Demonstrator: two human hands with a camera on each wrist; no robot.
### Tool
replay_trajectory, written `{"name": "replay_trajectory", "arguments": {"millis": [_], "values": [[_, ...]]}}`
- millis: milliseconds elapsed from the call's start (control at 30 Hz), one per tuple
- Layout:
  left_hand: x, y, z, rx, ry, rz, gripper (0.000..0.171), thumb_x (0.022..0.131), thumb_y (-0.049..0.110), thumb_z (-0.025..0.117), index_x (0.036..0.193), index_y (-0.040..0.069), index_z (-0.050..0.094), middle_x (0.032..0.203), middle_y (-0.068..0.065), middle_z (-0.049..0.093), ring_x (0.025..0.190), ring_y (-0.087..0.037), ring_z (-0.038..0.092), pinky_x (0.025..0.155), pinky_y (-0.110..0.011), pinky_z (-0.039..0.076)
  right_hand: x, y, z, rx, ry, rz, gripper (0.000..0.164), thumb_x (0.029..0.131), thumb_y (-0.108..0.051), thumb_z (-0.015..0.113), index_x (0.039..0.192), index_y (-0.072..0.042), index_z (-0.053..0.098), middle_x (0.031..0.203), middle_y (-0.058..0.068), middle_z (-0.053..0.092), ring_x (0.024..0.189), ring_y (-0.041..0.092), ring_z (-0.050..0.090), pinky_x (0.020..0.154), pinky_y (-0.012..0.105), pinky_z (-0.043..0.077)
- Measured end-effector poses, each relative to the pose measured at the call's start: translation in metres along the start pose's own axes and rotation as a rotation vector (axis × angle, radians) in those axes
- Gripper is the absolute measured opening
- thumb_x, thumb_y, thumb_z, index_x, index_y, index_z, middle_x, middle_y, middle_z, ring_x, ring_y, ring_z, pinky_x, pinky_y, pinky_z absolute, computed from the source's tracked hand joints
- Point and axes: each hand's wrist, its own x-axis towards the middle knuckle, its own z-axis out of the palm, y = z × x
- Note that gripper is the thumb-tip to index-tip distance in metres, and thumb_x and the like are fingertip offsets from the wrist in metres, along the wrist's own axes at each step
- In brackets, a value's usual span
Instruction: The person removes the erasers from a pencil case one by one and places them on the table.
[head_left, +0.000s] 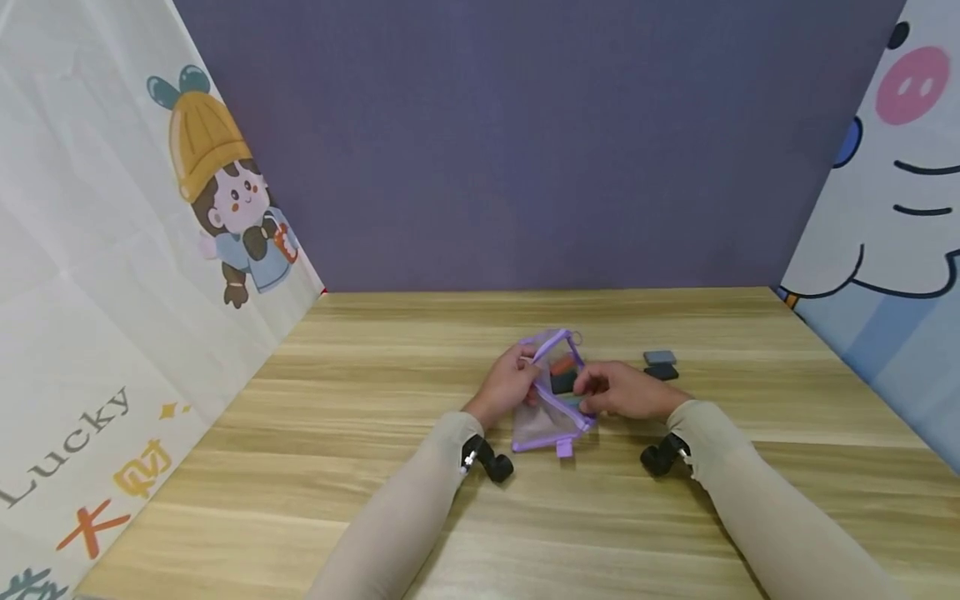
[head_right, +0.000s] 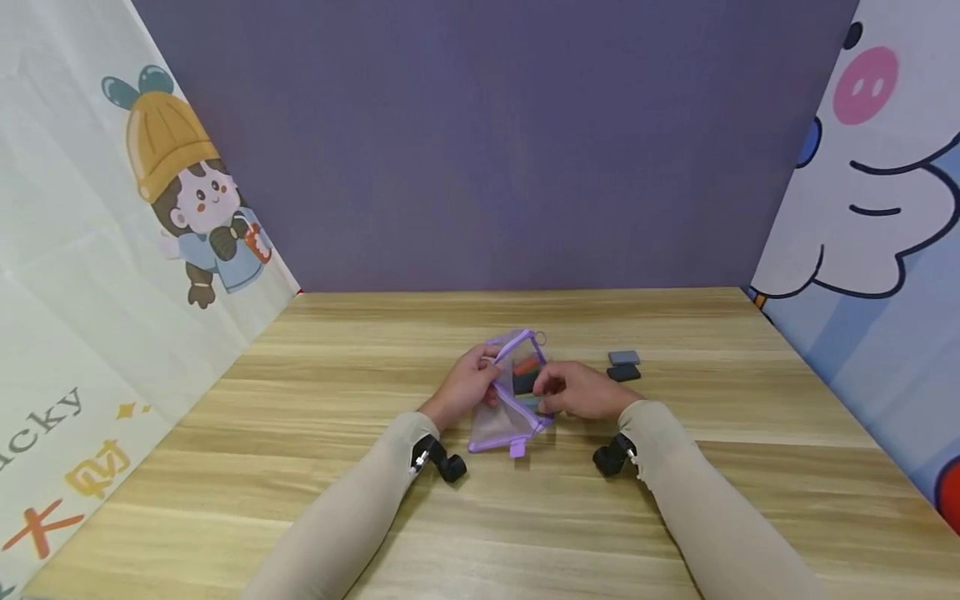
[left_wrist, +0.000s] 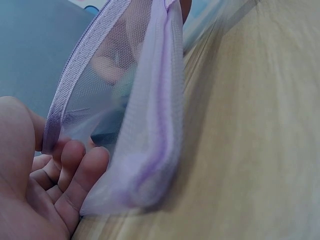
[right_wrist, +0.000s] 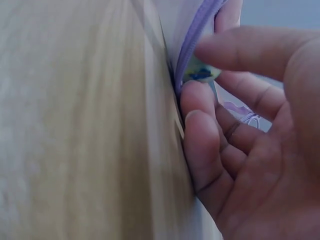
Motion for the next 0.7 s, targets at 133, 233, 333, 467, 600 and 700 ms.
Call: {"name": "replay_trajectory", "arguments": {"millis": [133, 233, 333, 467, 600, 700], "values": [[0.0000, -0.0003, -0.0005, -0.001, -0.008, 0.000, 0.026, 0.098, 0.009, 0.059, 0.123, 0.003, 0.058, 0.075, -0.006, 0.058, 0.055, -0.017, 0.056, 0.049, -0.028, 0.053, -0.0010, -0.0022, -0.0010, -0.010, -0.024, 0.009, 0.020, 0.093, -0.014, 0.071, 0.111, -0.006, 0.066, 0.097, 0.009, 0.065, 0.073, 0.022, 0.054, 0.057, 0.029, 0.049], [-0.0001, -0.0001, -0.0009, 0.009, -0.006, -0.003, 0.026, 0.098, 0.010, 0.059, 0.124, 0.004, 0.058, 0.075, -0.006, 0.058, 0.055, -0.017, 0.056, 0.050, -0.028, 0.054, -0.0018, -0.0041, -0.0015, -0.010, -0.031, 0.019, 0.021, 0.094, -0.016, 0.069, 0.112, -0.007, 0.067, 0.098, 0.008, 0.065, 0.074, 0.022, 0.055, 0.058, 0.031, 0.049], [-0.0003, 0.0002, -0.0008, 0.018, 0.002, -0.006, 0.026, 0.098, 0.010, 0.059, 0.123, 0.005, 0.058, 0.076, -0.006, 0.058, 0.055, -0.017, 0.056, 0.050, -0.028, 0.054, -0.0022, -0.0048, -0.0020, -0.010, -0.027, 0.031, 0.022, 0.095, -0.019, 0.069, 0.114, -0.007, 0.068, 0.100, 0.007, 0.066, 0.076, 0.022, 0.057, 0.060, 0.032, 0.051], [0.0000, 0.0002, -0.0002, 0.025, 0.011, -0.003, 0.025, 0.098, 0.010, 0.059, 0.122, 0.005, 0.059, 0.077, -0.006, 0.059, 0.054, -0.016, 0.056, 0.049, -0.028, 0.053, -0.0029, -0.0051, -0.0026, -0.013, -0.027, 0.038, 0.024, 0.097, -0.023, 0.066, 0.116, -0.008, 0.070, 0.104, 0.005, 0.068, 0.080, 0.022, 0.059, 0.064, 0.035, 0.053], [-0.0002, 0.0004, -0.0001, 0.021, 0.006, -0.005, 0.024, 0.099, 0.011, 0.059, 0.122, 0.005, 0.059, 0.077, -0.006, 0.059, 0.054, -0.016, 0.055, 0.049, -0.027, 0.053, -0.0027, -0.0054, -0.0026, -0.020, -0.036, 0.045, 0.024, 0.097, -0.024, 0.067, 0.116, -0.009, 0.072, 0.106, 0.003, 0.069, 0.081, 0.021, 0.060, 0.065, 0.035, 0.053], [-0.0002, 0.0000, 0.0007, 0.012, 0.008, -0.005, 0.024, 0.099, 0.011, 0.059, 0.122, 0.004, 0.059, 0.076, -0.006, 0.058, 0.054, -0.016, 0.055, 0.048, -0.026, 0.052, -0.0022, -0.0040, -0.0028, -0.038, -0.042, 0.043, 0.023, 0.096, -0.025, 0.068, 0.114, -0.011, 0.072, 0.104, 0.003, 0.069, 0.079, 0.021, 0.059, 0.063, 0.033, 0.052]]}}
